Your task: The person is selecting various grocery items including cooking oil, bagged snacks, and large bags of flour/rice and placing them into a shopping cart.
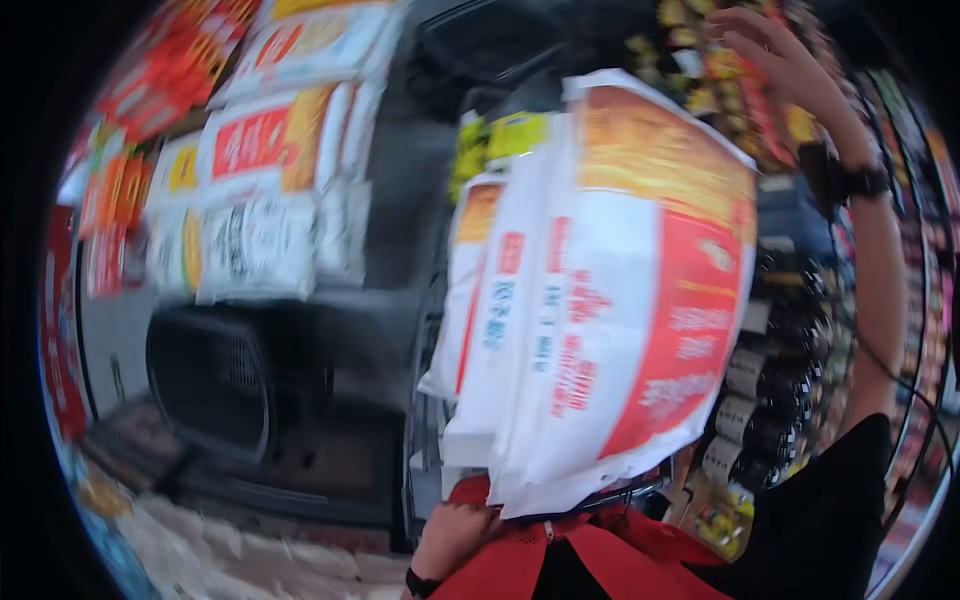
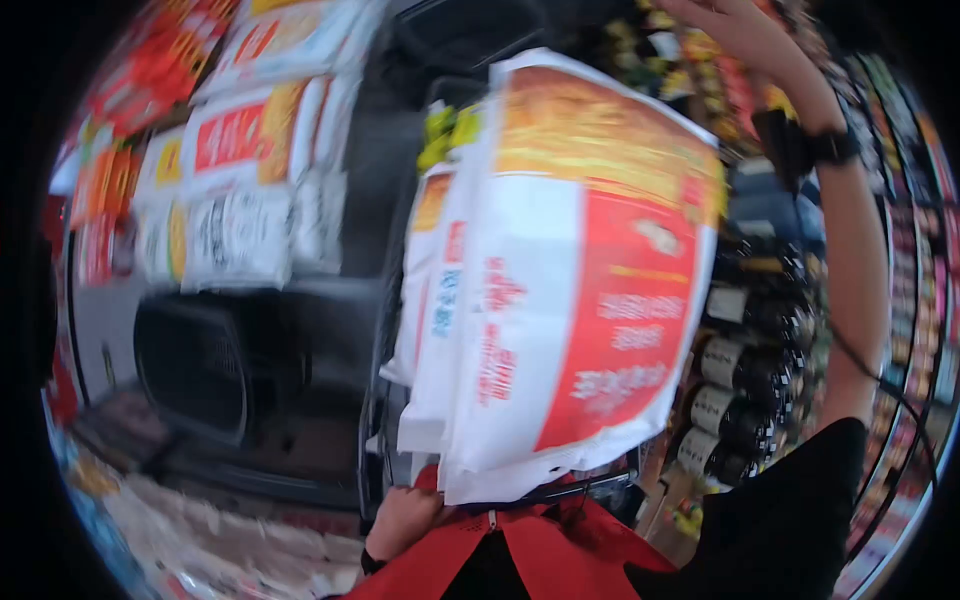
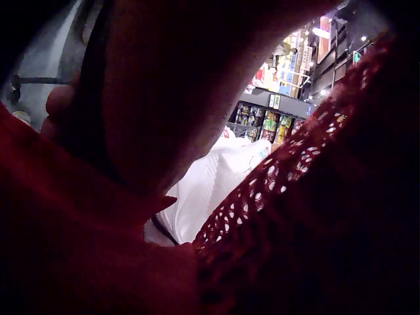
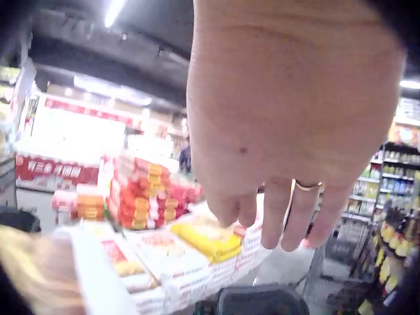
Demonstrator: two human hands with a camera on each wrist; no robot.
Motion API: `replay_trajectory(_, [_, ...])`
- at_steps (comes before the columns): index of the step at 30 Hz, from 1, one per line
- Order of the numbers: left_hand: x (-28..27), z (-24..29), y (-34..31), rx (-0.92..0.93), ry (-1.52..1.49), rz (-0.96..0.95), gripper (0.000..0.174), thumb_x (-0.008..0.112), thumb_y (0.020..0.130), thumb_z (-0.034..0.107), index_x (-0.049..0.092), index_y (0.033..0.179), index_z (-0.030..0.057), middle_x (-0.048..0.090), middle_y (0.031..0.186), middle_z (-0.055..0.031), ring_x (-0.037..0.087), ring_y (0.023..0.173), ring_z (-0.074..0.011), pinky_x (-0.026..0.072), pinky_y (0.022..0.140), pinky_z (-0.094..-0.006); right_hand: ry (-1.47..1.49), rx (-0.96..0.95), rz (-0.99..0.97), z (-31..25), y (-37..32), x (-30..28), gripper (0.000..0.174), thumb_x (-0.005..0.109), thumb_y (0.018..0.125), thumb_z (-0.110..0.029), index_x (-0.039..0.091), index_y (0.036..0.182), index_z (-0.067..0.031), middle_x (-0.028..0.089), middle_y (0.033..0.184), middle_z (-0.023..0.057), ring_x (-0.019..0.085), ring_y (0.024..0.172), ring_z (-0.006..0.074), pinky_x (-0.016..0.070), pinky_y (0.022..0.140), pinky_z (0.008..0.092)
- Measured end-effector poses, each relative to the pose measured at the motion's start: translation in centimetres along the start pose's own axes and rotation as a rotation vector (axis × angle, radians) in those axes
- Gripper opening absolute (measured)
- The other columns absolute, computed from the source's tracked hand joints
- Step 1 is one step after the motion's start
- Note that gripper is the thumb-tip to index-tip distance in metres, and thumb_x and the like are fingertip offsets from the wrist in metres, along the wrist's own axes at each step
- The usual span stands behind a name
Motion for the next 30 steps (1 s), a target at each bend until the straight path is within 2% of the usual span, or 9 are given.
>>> replay_trajectory(3, [-0.1,1.7,2.6,-0.042,0.202,0.008,0.052,0.062,0.083,0.053,0.062,0.060,0.0063,0.056,0.050,-0.0170,0.060,0.047,-0.0341,0.0491,0.048,-0.0448,0.182,0.219,0.305,-9.9,-15.8,-7.8,0.031,0.048,0.100,-0.022,0.055,0.120,0.0011,0.066,0.108,0.0089,0.061,0.101,0.0147,0.0474,0.091,0.0303])
replay_trajectory(6, [0.8,3.0,0.8,0.092,0.285,-0.089,0.047,0.059,0.086,0.052,0.063,0.074,0.0069,0.062,0.059,-0.0160,0.064,0.058,-0.0346,0.0497,0.056,-0.0451,0.478,0.480,0.612,-19.3,-33.4,-2.9,0.020,0.054,0.096,-0.017,0.061,0.099,0.0019,0.064,0.090,0.0067,0.063,0.083,0.0139,0.0497,0.078,0.0279])
replay_trajectory(7, [1.7,5.2,1.5,0.076,0.292,-0.136,0.045,0.059,0.086,0.052,0.062,0.080,0.0071,0.062,0.062,-0.0164,0.064,0.063,-0.0364,0.0493,0.057,-0.0458,0.351,0.534,0.514,-20.2,-39.4,-0.3,0.017,0.055,0.093,-0.013,0.061,0.097,0.0022,0.064,0.092,0.0078,0.063,0.081,0.0157,0.0503,0.077,0.0299])
replay_trajectory(11, [6.4,12.5,2.4,0.209,0.337,-0.243,0.039,0.059,0.089,0.038,0.054,0.102,0.0025,0.063,0.083,-0.0222,0.063,0.075,-0.0412,0.0494,0.064,-0.0495,0.425,0.879,0.298,-26.8,-60.6,12.9,0.019,0.057,0.090,-0.012,0.060,0.105,0.0003,0.064,0.094,0.0137,0.064,0.086,0.0247,0.0505,0.077,0.0322])
replay_trajectory(16, [14.9,29.4,3.7,0.598,0.589,-0.111,0.048,0.057,0.091,0.037,0.053,0.118,-0.0028,0.061,0.100,-0.0235,0.059,0.097,-0.0414,0.0477,0.080,-0.0477,0.100,1.189,0.902,-33.7,-87.8,16.5,0.027,0.059,0.081,-0.007,0.056,0.107,-0.0002,0.058,0.102,0.0175,0.059,0.094,0.0308,0.0483,0.083,0.0381])
replay_trajectory(19, [20.7,33.9,5.1,0.595,0.548,-0.043,0.052,0.058,0.090,0.039,0.052,0.118,-0.0040,0.059,0.108,-0.0262,0.058,0.101,-0.0422,0.0480,0.082,-0.0471,0.020,1.394,1.134,-36.1,-104.3,16.8,0.045,0.058,0.078,-0.002,0.046,0.122,-0.0004,0.052,0.116,0.0205,0.052,0.108,0.0373,0.0439,0.092,0.0428])
replay_trajectory(22, [23.5,34.3,6.2,0.310,0.557,0.050,0.060,0.052,0.091,0.053,0.054,0.119,0.0000,0.063,0.105,-0.0273,0.059,0.100,-0.0455,0.0472,0.084,-0.0502,-0.611,1.456,0.823,-36.0,-116.0,15.7,0.071,0.072,0.069,-0.012,0.041,0.132,-0.0008,0.046,0.131,0.0232,0.044,0.123,0.0402,0.0393,0.103,0.0439])
replay_trajectory(26, [26.0,34.8,6.6,0.406,0.633,0.151,0.061,0.051,0.090,0.055,0.056,0.116,0.0004,0.064,0.099,-0.0292,0.061,0.095,-0.0465,0.0471,0.081,-0.0528,-0.413,1.755,0.568,-34.3,-124.0,12.9,0.087,0.082,0.060,-0.020,0.038,0.134,-0.0037,0.046,0.136,0.0163,0.043,0.127,0.0362,0.0456,0.099,0.0446])
replay_trajectory(30, [26.9,32.7,4.4,0.371,0.750,0.155,0.058,0.052,0.091,0.051,0.055,0.116,-0.0012,0.065,0.093,-0.0288,0.061,0.091,-0.0464,0.0473,0.078,-0.0535,-0.552,1.768,0.498,-32.8,-124.2,12.6,0.068,0.080,0.064,-0.023,0.050,0.124,-0.0094,0.048,0.135,0.0132,0.046,0.124,0.0334,0.0364,0.101,0.0550])
Point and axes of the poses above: each hand's wrist, its own y-axis towards the middle knuckle, its own x-axis out of the palm, z = x × y, the point moved 7 cm from there along y, towards the middle knuckle
